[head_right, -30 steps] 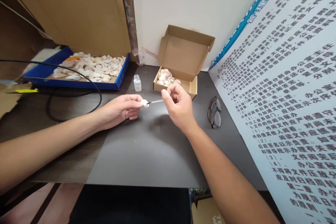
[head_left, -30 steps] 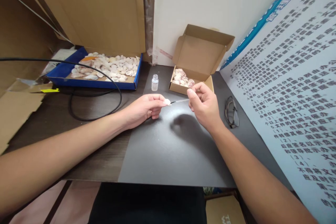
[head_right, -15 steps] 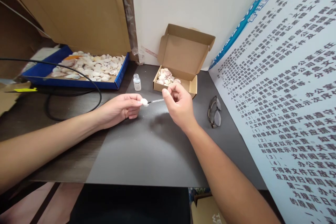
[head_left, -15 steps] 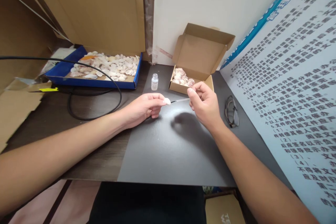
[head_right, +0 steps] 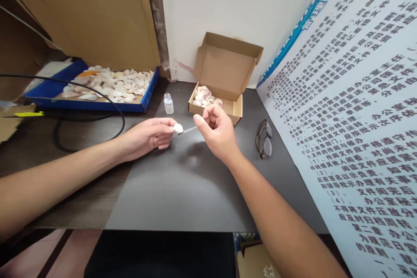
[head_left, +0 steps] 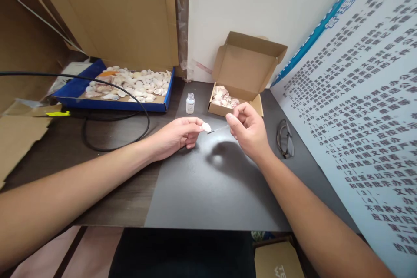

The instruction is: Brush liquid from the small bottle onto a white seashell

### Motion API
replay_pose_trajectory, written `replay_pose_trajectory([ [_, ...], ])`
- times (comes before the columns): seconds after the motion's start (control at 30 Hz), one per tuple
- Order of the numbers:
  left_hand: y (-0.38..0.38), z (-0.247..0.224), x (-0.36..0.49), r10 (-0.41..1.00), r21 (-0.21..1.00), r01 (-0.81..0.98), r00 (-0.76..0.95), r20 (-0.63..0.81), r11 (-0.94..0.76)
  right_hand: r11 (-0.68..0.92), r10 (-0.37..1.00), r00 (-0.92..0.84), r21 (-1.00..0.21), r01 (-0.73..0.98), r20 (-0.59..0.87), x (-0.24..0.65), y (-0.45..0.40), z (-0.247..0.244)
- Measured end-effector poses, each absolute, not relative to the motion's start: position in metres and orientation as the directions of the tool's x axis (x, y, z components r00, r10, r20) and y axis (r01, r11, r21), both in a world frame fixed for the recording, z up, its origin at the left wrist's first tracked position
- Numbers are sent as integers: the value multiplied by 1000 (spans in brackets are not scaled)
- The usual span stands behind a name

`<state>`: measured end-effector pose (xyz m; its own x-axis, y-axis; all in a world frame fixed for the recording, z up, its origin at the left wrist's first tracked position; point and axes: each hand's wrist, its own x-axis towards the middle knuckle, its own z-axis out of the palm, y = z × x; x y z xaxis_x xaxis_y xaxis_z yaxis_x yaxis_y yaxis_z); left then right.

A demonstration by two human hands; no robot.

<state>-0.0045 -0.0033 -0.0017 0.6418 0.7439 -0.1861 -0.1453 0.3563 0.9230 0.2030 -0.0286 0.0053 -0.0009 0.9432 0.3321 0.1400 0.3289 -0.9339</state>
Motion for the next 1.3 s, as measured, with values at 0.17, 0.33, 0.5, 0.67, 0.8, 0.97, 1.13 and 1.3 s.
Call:
replay_pose_trajectory([
  [0.17, -3, -2, -4, 747, 924, -140, 637, -192, 357, 328, 938, 55, -930, 163, 341, 203, -28, 6],
  [0.33, -4, -2, -4, 747, 926, -138, 637, -189, 352, 329, 943, 19, -941, 80, 331, 203, -27, 6],
  [0.5, -4, -1, -4, 750, 930, -127, 633, -193, 346, 322, 945, 32, -942, 99, 326, 203, -25, 4],
  [0.67, -5, 0, -3, 753, 932, -121, 628, -195, 343, 322, 946, -6, -944, 68, 323, 203, -25, 3],
  [0.8, -5, 1, -2, 761, 931, -118, 616, -205, 346, 327, 945, -14, -938, 118, 327, 202, -27, 3],
  [0.97, -5, -1, -2, 769, 933, -109, 604, -211, 342, 322, 945, -5, -926, 199, 327, 200, -28, 5],
  [1.13, -5, -2, -2, 768, 937, -110, 608, -201, 332, 324, 945, -7, -928, 182, 328, 201, -29, 6],
  [1.3, -5, -2, -3, 764, 933, -113, 612, -204, 340, 324, 945, -7, -934, 152, 327, 202, -29, 5],
])
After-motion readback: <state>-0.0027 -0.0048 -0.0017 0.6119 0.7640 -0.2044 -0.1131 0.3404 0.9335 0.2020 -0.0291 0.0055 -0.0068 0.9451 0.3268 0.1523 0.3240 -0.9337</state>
